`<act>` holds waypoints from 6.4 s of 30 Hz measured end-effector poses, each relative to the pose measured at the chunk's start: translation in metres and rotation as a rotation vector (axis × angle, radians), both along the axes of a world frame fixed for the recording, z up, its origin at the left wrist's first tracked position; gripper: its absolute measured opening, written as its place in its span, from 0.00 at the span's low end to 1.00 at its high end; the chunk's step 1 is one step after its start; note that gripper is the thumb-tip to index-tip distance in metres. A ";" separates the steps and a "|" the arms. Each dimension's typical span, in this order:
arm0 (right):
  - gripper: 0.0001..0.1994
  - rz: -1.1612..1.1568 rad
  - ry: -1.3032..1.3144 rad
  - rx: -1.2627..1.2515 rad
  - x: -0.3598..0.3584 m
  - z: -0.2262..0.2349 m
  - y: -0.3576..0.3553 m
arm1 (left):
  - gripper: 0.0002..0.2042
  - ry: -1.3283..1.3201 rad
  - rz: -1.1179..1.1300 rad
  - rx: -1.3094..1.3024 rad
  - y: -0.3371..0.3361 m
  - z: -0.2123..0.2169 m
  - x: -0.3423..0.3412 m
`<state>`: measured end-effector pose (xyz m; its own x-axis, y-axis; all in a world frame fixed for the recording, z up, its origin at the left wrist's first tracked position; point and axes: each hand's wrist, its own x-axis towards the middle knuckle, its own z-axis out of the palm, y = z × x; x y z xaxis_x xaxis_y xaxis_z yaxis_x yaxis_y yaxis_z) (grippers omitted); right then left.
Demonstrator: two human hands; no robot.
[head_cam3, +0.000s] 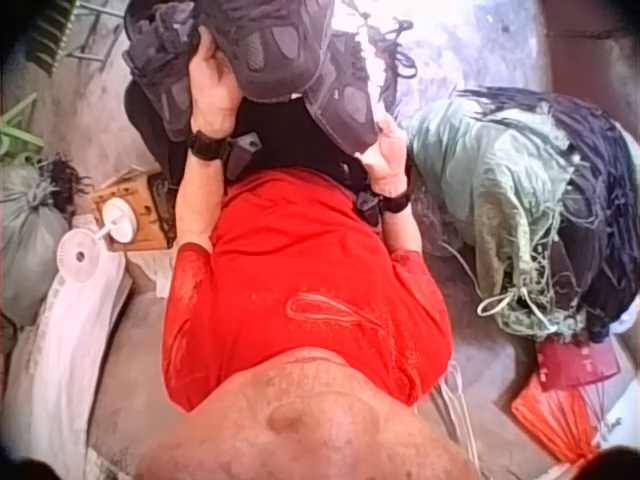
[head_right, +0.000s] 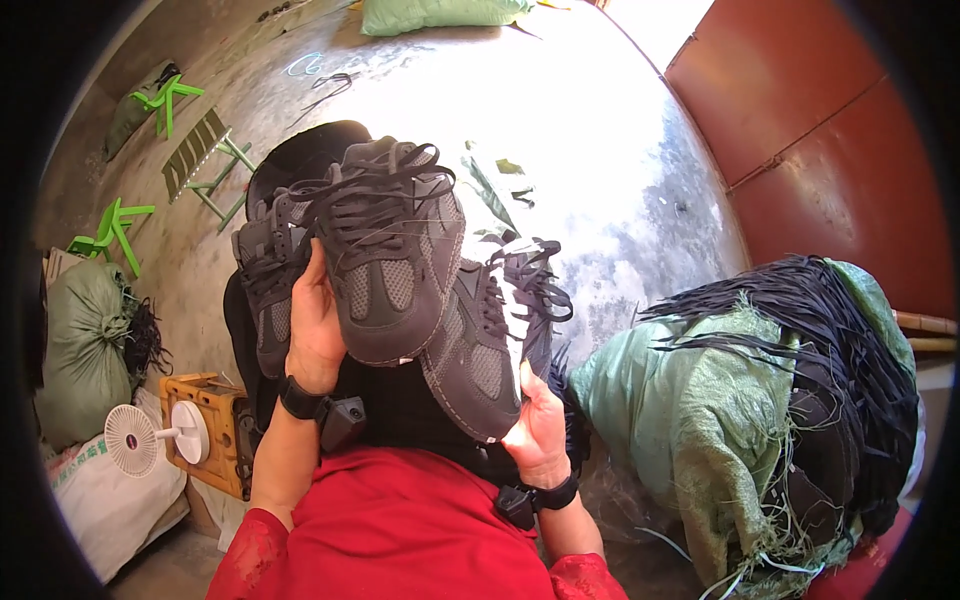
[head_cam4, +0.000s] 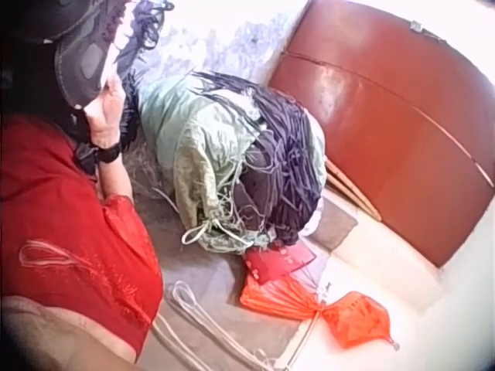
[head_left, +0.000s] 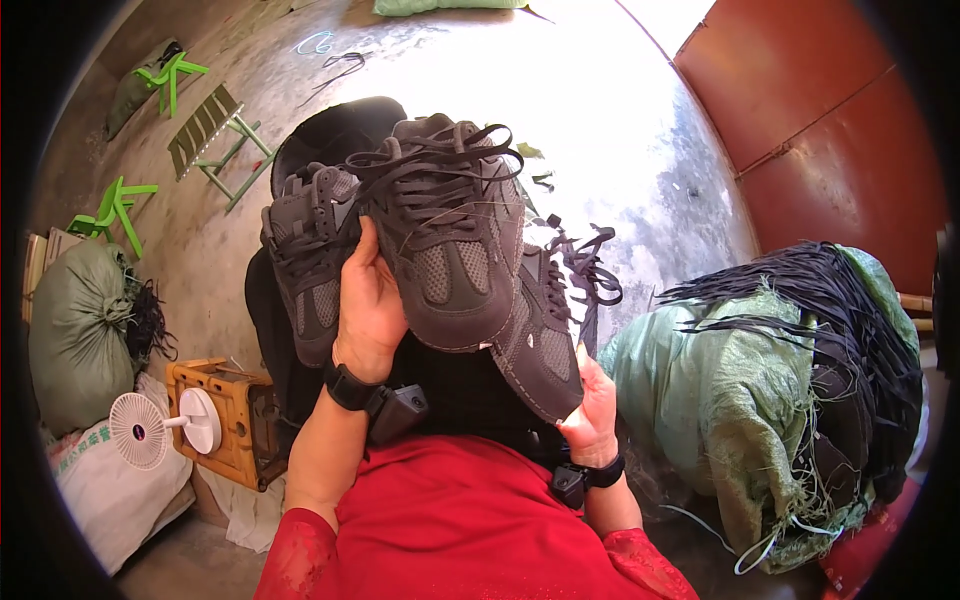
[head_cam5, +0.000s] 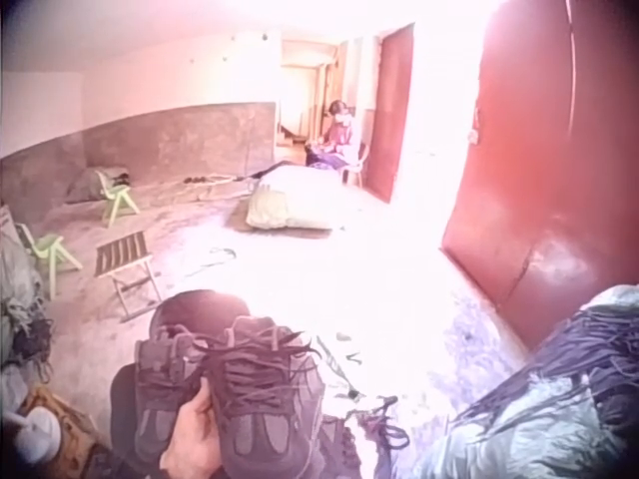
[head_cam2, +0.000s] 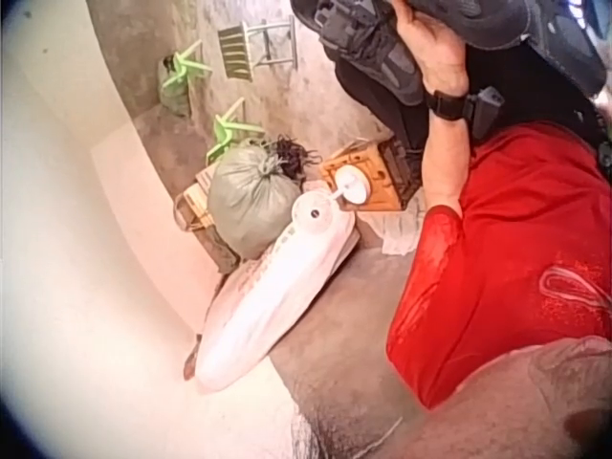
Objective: Lacing a pair of black athletic shoes.
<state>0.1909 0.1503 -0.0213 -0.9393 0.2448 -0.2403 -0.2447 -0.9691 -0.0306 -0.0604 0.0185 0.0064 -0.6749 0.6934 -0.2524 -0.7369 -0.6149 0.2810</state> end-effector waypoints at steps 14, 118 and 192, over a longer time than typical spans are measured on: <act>0.20 -0.010 -0.131 0.156 0.005 -0.008 -0.003 | 0.21 0.125 -0.025 0.074 -0.003 0.002 0.002; 0.37 0.184 0.170 1.115 -0.519 0.140 0.236 | 0.18 1.440 0.156 -1.299 -0.082 0.043 -0.115; 0.23 0.192 -0.123 1.873 -0.217 0.052 -0.006 | 0.13 1.056 0.214 -0.724 -0.088 0.015 -0.076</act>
<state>-0.0256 0.1447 0.0307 -0.9826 0.1435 0.1179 -0.0663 0.3221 -0.9444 -0.1367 -0.0692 0.0213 -0.8559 0.4785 0.1964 0.1364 -0.1574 0.9781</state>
